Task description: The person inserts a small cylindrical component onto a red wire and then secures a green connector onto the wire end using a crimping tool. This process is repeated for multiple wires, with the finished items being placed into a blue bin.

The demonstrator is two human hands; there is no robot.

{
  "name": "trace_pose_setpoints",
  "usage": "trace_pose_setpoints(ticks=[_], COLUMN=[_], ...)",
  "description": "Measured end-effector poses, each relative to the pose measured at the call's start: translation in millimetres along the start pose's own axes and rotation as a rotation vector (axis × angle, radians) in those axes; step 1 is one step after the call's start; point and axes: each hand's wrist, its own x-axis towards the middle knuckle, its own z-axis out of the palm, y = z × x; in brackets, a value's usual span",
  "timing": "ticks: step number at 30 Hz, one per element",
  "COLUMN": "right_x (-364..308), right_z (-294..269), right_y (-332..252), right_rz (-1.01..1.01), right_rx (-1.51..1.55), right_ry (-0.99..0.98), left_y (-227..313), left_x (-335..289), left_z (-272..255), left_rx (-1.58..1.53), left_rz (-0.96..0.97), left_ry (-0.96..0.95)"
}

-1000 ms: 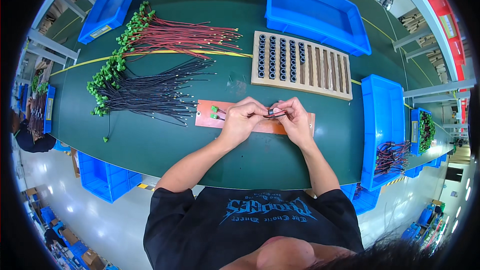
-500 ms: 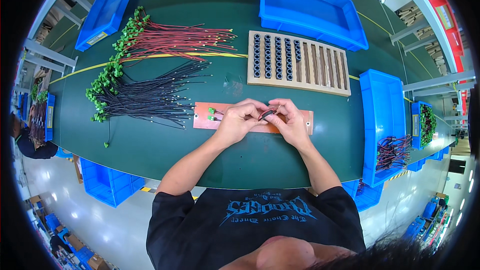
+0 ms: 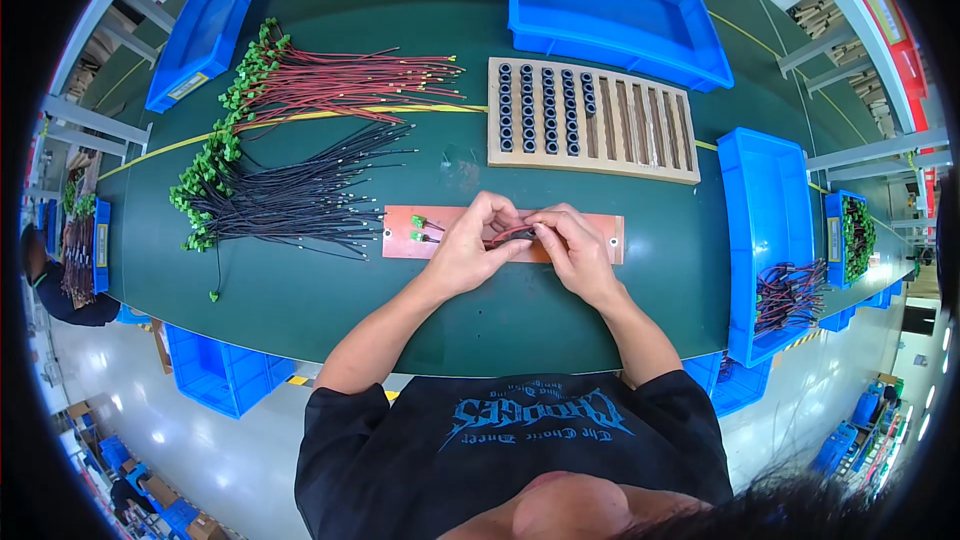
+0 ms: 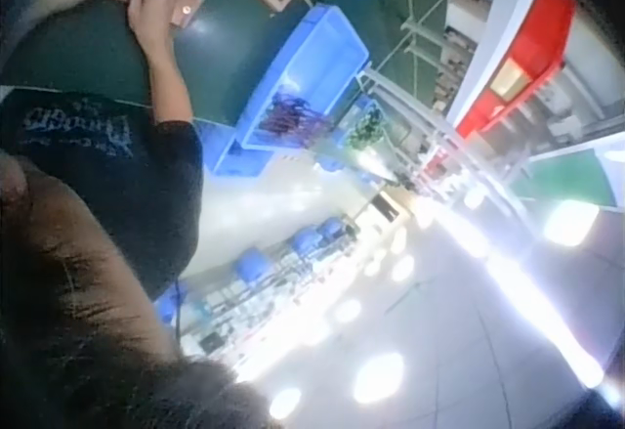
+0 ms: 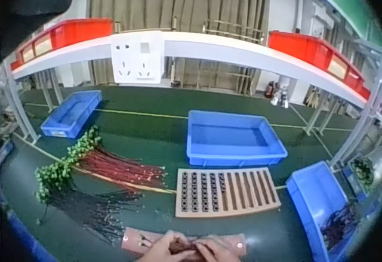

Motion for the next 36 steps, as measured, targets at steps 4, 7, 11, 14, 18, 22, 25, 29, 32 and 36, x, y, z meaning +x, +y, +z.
trace_pose_setpoints(ticks=[4,7,11,14,18,22,25,29,32,36], right_x=[-5.2,-16.8,-17.6,-13.6,-20.0,-24.3,-22.0,-21.0,-20.9,-23.1], right_z=[-20.5,-30.9,-32.3,-32.3,-26.0,-22.7,-20.9,-22.8,-21.0,-18.6], right_y=[1.4,20.0,9.9,5.7,6.9,8.2,10.4,13.2,12.8,15.5], right_rz=[0.304,0.281,0.292,0.24,0.275,0.348,0.346,0.353,0.369,0.39], right_rx=[0.16,0.267,0.676,0.65,0.679,0.583,0.62,0.634,0.655,0.674], right_ry=[0.063,0.241,0.202,0.162,0.213,0.238,0.263,0.218,0.219,0.22], left_y=[-2.6,3.7,23.9,15.2,8.7,6.3,3.8,10.5,4.1,1.7], left_x=[-2.8,-0.2,14.3,26.3,29.6,28.3,32.4,29.4,28.1,30.0], left_z=[2.1,2.9,0.7,5.8,14.0,18.5,18.9,19.9,17.7,13.4], left_rx=[0.099,0.302,0.323,0.133,0.068,0.108,0.208,0.2,0.305,0.329], left_rz=[-0.054,0.01,0.181,0.153,0.075,0.049,0.146,0.067,0.142,0.18], left_ry=[-0.013,-0.05,-0.16,-0.178,-0.168,-0.154,-0.166,-0.141,-0.136,-0.188])
